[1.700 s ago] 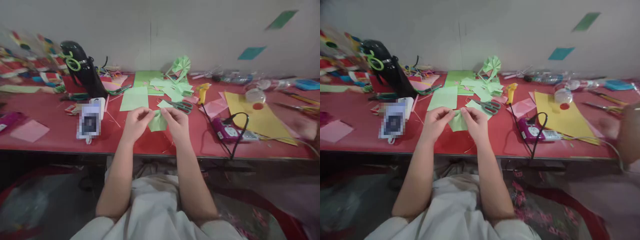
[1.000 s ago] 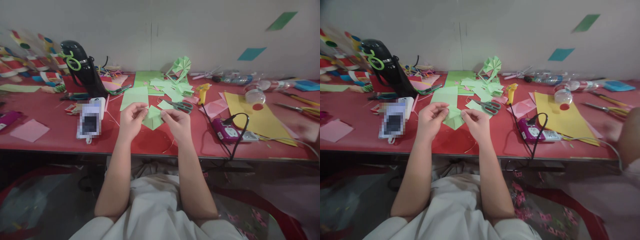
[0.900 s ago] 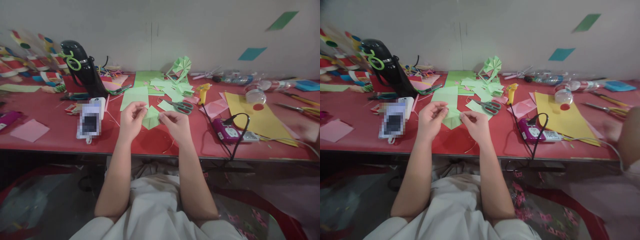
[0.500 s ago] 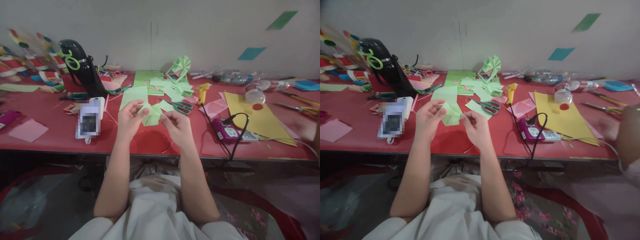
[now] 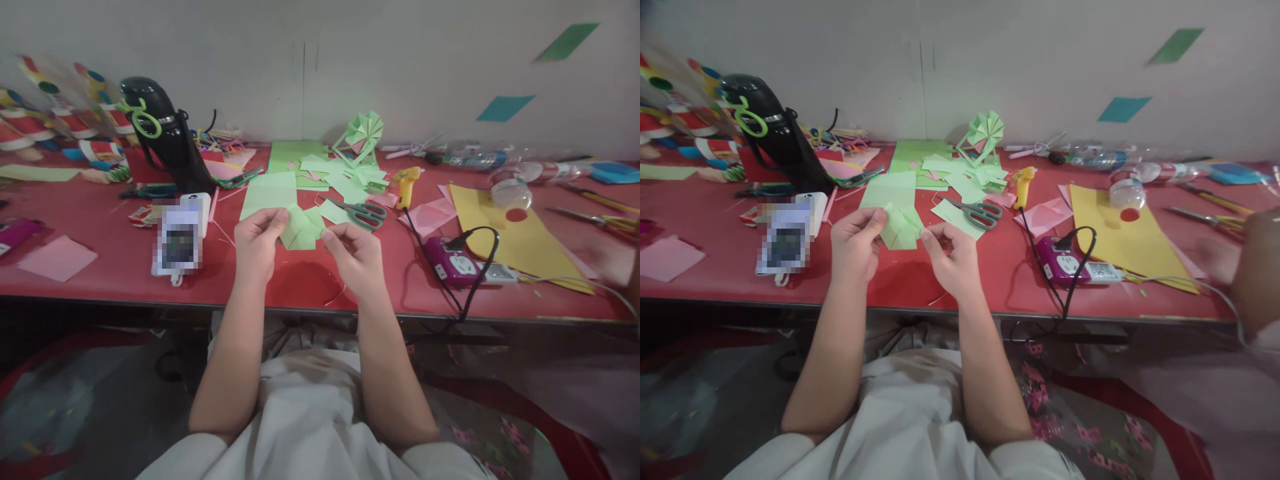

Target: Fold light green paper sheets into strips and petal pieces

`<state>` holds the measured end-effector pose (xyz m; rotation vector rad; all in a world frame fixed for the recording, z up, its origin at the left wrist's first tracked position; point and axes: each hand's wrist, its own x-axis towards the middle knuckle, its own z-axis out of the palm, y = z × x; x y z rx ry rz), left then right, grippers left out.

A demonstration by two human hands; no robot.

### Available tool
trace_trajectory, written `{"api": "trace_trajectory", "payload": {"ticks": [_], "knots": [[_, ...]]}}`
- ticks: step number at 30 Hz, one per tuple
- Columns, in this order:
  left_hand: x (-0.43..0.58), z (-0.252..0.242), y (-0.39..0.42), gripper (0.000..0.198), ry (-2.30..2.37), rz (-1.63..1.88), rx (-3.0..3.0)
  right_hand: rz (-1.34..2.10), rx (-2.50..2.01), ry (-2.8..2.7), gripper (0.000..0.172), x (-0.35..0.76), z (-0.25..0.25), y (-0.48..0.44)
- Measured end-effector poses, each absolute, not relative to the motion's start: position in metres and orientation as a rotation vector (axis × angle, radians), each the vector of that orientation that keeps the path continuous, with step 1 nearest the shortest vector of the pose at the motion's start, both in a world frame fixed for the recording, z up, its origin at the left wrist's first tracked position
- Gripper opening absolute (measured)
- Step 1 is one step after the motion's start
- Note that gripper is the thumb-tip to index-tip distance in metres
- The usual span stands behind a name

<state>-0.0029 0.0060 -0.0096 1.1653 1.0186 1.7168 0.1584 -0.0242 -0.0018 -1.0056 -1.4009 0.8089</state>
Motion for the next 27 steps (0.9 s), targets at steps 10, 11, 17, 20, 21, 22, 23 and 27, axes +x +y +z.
{"api": "trace_trajectory", "payload": {"ticks": [10, 11, 17, 20, 21, 22, 23, 27], "knots": [[-0.0007, -0.0050, 0.0037, 0.038, 1.003, 1.724, 1.352, 0.803, -0.999, -1.381, 0.025, 0.1584, -0.0013, -0.0249], [-0.0014, -0.0039, 0.0030, 0.044, 0.973, 1.709, 1.358, 0.813, -1.000, -1.375, 0.025, 0.1590, -0.0014, -0.0247], [0.0015, -0.0065, 0.0041, 0.034, 1.076, 1.795, 1.251, 0.861, -0.996, -1.377, 0.025, 0.1575, -0.0006, -0.0252], [0.0045, -0.0091, 0.0060, 0.027, 1.122, 1.877, 1.182, 0.831, -0.986, -1.388, 0.026, 0.1551, 0.0016, -0.0259], [0.0051, -0.0096, 0.0067, 0.025, 1.114, 1.900, 1.160, 0.817, -0.975, -1.397, 0.026, 0.1544, 0.0022, -0.0261], [0.0055, -0.0100, 0.0073, 0.024, 1.098, 1.916, 1.142, 0.806, -0.966, -1.407, 0.026, 0.1536, 0.0027, -0.0262], [0.0056, -0.0102, 0.0078, 0.024, 1.082, 1.923, 1.131, 0.799, -0.959, -1.418, 0.025, 0.1529, 0.0029, -0.0263], [0.0060, -0.0089, 0.0085, 0.027, 1.073, 1.871, 1.125, 0.791, -0.958, -1.450, 0.025, 0.1505, 0.0018, -0.0268]]}}
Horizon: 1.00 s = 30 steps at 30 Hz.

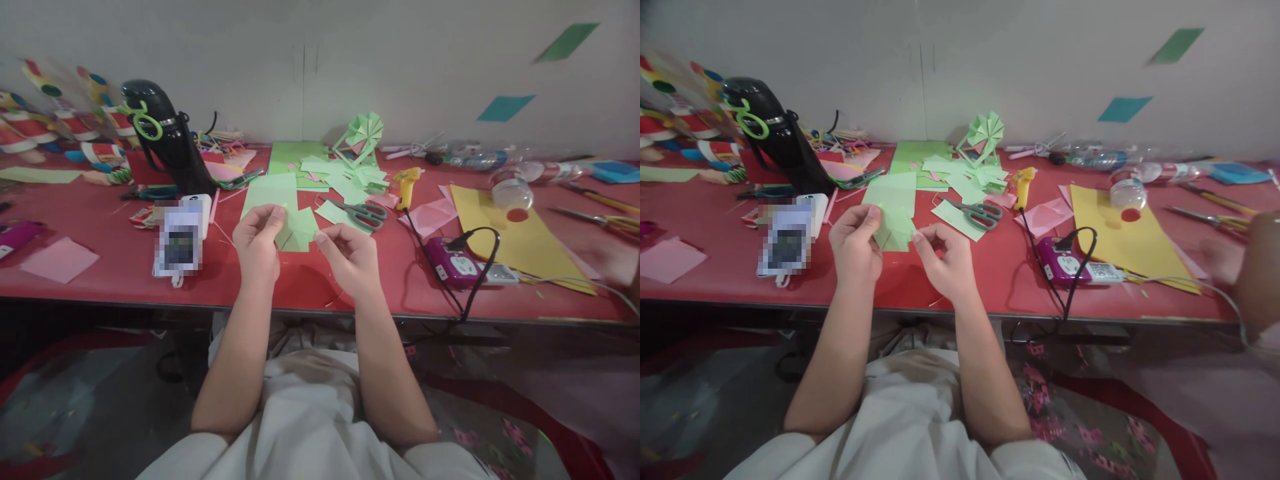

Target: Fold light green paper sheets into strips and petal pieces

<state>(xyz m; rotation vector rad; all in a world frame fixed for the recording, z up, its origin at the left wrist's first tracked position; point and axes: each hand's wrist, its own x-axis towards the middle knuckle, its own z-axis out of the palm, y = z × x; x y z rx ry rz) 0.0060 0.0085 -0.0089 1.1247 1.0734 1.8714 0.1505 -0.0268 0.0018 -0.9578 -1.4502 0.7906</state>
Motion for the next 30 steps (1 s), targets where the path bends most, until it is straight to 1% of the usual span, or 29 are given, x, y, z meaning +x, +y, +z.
{"api": "trace_trajectory", "payload": {"ticks": [5, 9, 13, 18, 21, 27, 30], "knots": [[0.006, -0.004, 0.007, 0.029, 1.025, 1.770, 1.082, 0.732, -0.948, -1.516, 0.023, 0.151, 0.002, -0.028], [-0.003, -0.002, 0.005, 0.023, 0.953, 1.697, 1.139, 0.740, -0.944, -1.517, 0.023, 0.155, 0.002, -0.028], [-0.011, -0.001, 0.004, 0.030, 1.000, 1.648, 1.282, 0.786, -0.969, -1.512, 0.025, 0.159, -0.001, -0.027], [-0.008, -0.002, 0.002, 0.021, 1.130, 1.785, 1.338, 0.802, -0.974, -1.517, 0.025, 0.159, -0.001, -0.027], [-0.005, -0.003, 0.003, 0.020, 1.175, 1.846, 1.365, 0.792, -0.964, -1.517, 0.025, 0.158, -0.001, -0.027], [-0.010, -0.002, 0.003, 0.024, 1.189, 1.838, 1.330, 0.810, -0.938, -1.515, 0.021, 0.156, -0.002, -0.027], [-0.016, -0.003, 0.004, 0.028, 1.101, 1.776, 1.317, 0.831, -0.940, -1.485, 0.022, 0.159, -0.002, -0.027]]}}
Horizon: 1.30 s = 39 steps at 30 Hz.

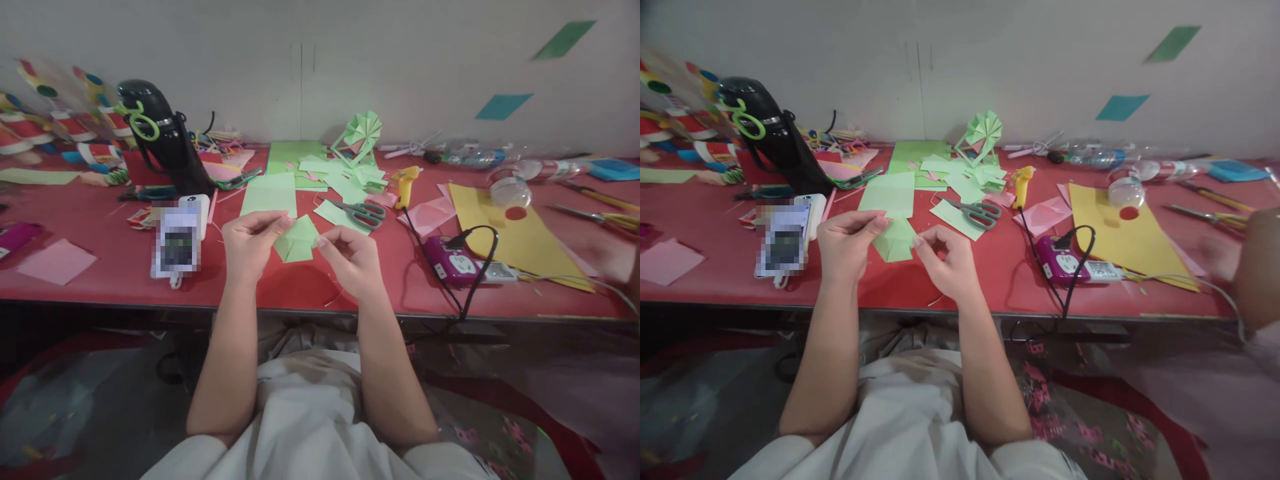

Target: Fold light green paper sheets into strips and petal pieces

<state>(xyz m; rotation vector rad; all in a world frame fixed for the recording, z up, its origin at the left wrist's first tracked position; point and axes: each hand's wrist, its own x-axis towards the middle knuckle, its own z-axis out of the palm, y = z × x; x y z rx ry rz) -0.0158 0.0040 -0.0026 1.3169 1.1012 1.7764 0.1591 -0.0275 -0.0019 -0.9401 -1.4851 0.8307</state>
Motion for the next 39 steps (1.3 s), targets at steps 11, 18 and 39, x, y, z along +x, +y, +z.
{"api": "trace_trajectory", "payload": {"ticks": [11, 18, 39], "knots": [[-0.018, 0.002, -0.005, 0.029, 0.977, 1.386, 1.414, 0.831, -0.919, -1.508, 0.022, 0.164, 0.000, -0.028], [-0.011, 0.005, -0.007, 0.025, 1.132, 1.515, 1.510, 0.940, -0.943, -1.455, 0.026, 0.165, 0.000, -0.027], [-0.005, 0.004, -0.007, 0.028, 1.042, 1.484, 1.505, 0.894, -0.998, -1.482, 0.037, 0.167, 0.003, -0.025]]}}
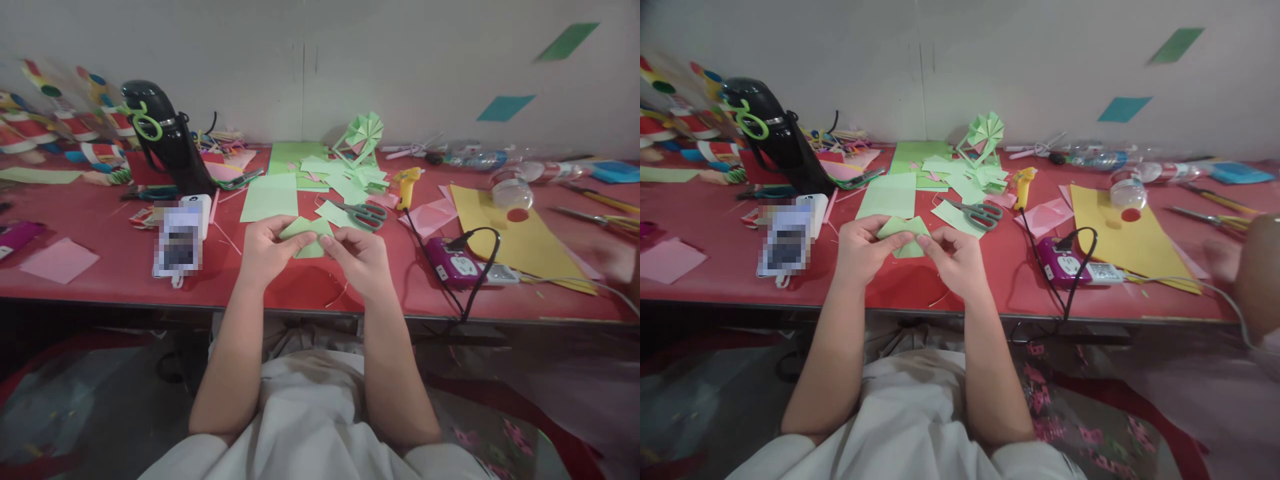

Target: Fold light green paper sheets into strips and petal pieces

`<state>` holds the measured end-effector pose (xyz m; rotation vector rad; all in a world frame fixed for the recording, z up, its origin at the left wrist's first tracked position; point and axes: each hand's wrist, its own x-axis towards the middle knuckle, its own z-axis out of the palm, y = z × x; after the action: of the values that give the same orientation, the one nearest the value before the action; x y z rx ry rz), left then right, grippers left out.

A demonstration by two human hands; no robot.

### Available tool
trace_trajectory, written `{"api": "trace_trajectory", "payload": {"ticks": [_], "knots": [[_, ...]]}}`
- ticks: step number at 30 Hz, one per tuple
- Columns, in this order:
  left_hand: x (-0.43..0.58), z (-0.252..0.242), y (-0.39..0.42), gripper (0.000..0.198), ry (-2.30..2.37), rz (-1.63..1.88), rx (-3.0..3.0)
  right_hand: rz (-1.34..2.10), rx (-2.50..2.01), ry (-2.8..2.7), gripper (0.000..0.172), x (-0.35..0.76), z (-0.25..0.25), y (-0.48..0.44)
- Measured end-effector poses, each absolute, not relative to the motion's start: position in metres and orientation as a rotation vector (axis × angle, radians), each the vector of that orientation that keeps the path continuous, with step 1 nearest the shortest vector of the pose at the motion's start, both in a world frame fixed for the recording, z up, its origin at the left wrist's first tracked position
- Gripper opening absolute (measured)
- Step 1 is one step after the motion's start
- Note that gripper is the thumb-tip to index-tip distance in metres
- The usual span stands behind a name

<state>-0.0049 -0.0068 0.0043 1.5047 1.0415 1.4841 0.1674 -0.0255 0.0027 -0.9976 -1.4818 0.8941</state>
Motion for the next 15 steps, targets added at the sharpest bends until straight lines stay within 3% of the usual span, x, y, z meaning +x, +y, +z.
{"api": "trace_trajectory", "payload": {"ticks": [8, 15], "knots": [[-0.0070, -0.0069, 0.0036, 0.027, 0.980, 1.650, 1.273, 0.800, -0.997, -1.440, 0.036, 0.1663, 0.0040, -0.0248], [-0.0071, -0.0052, 0.0020, 0.024, 0.914, 1.563, 1.311, 0.815, -1.015, -1.478, 0.037, 0.1661, 0.0047, -0.0249]]}}
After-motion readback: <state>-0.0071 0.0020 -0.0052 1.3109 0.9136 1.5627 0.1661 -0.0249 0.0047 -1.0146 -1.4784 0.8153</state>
